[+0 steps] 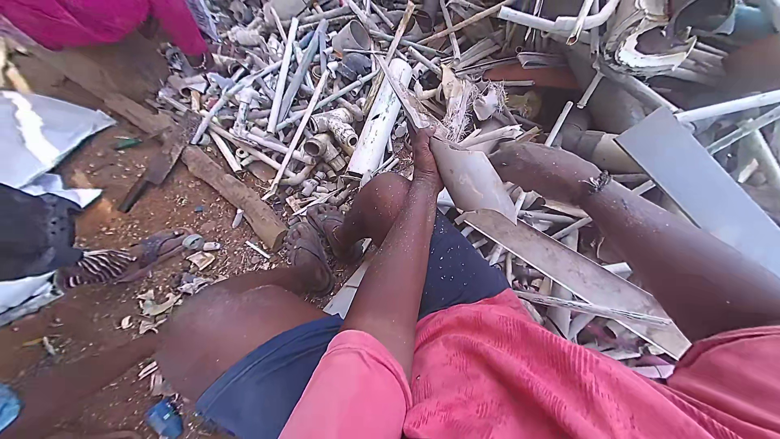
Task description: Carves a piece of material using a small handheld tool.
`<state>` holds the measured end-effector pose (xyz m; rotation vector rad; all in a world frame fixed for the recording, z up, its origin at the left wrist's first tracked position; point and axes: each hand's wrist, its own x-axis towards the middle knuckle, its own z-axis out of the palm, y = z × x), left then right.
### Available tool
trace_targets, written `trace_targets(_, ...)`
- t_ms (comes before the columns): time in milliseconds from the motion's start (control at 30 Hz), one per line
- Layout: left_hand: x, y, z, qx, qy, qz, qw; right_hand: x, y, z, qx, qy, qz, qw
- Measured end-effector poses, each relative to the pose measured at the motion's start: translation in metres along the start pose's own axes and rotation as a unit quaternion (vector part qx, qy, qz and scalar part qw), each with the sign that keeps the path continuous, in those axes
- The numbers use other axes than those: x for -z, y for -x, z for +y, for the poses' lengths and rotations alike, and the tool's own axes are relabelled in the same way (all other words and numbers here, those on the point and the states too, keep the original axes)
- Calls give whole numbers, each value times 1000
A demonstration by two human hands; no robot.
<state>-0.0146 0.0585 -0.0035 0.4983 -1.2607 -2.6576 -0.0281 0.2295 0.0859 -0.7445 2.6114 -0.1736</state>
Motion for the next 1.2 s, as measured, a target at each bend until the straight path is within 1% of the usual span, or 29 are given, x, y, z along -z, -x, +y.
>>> trace_targets(67, 0, -6, -8, -12, 12, -23, 1000, -5, -2, 2, -8, 10, 25, 1000)
trace_targets(100, -2, -8, -14, -14, 9, -36, 999, -9, -10, 8, -13, 11, 43, 999)
trace_targets(167, 2, -15, -27, -11, 10, -56, 998, -11, -28, 17, -15, -2, 45, 999)
trace_targets(200, 5, -17, -29, -9, 10, -51, 999, -10, -28, 18, -11, -18, 40, 999)
trace_targets(267, 8, -24, -30, -21, 23, -29, 999, -8, -12, 12, -5, -34, 25, 999)
trace_targets(333, 10, -29, -23, -43, 32, -41, 998, -3, 5, 5, 9, -23, 15, 1000)
trace_targets(400, 0, -15, -16, -34, 9, -27, 999, -7, 1, 14, 9, -13, 34, 999)
trace_targets(467, -5, -13, -22, -16, 6, -14, 1000, -8, -15, 26, -6, -14, 50, 999)
trace_targets(500, 1, -15, -26, -5, 9, -34, 999, -8, -20, 28, -9, -20, 52, 998)
trace_targets(533, 4, -15, -25, -1, 5, -33, 999, -8, -21, 28, -7, -30, 54, 998)
trace_targets(567, 8, -16, -24, -3, 8, -33, 999, -8, -15, 25, -3, -39, 52, 998)
trace_targets(633, 9, -20, -18, -20, 20, -4, 1000, -8, 4, 16, -7, -48, 40, 998)
trace_targets(667, 11, -24, -16, -31, 22, -17, 999, -7, 7, 12, -7, -36, 40, 999)
trace_targets(767, 9, -30, -29, -26, 31, -54, 998, -12, 3, 16, 2, -10, 62, 998)
trace_targets(833, 6, -28, -35, -15, 43, -47, 998, -14, -1, 19, 20, -22, 55, 998)
trace_targets(867, 3, -23, -32, -15, 45, -26, 999, -14, 2, 18, 25, -36, 46, 998)
trace_targets(900, -2, -16, -25, -14, 39, 5, 999, -11, 8, 14, 15, -45, 37, 998)
trace_targets(933, 1, -10, -17, -7, 36, -1, 999, -10, 12, 8, 3, -40, 32, 999)
trace_targets(967, 8, -7, -10, 3, 32, -30, 999, -9, 12, 3, -6, -25, 35, 999)
trace_targets(1000, 13, -5, -8, 7, 18, -40, 999, -9, 10, -1, -13, -13, 40, 999)
trace_targets(1033, 15, -4, -10, 21, 6, -41, 999, -9, 9, -5, -28, -7, 42, 999)
trace_targets(1100, 12, 0, -14, 54, -12, -49, 997, -5, -4, -3, -88, -29, 36, 995)
trace_targets(1133, 9, 1, -14, 64, -15, -66, 996, -3, -8, 2, -88, -33, 42, 995)
trace_targets(1167, 8, 2, -13, 66, -20, -86, 994, -5, -8, 10, -53, -29, 64, 996)
trace_targets(1200, 6, 4, -13, 64, -37, -75, 994, -13, -7, 23, 26, -6, 104, 994)
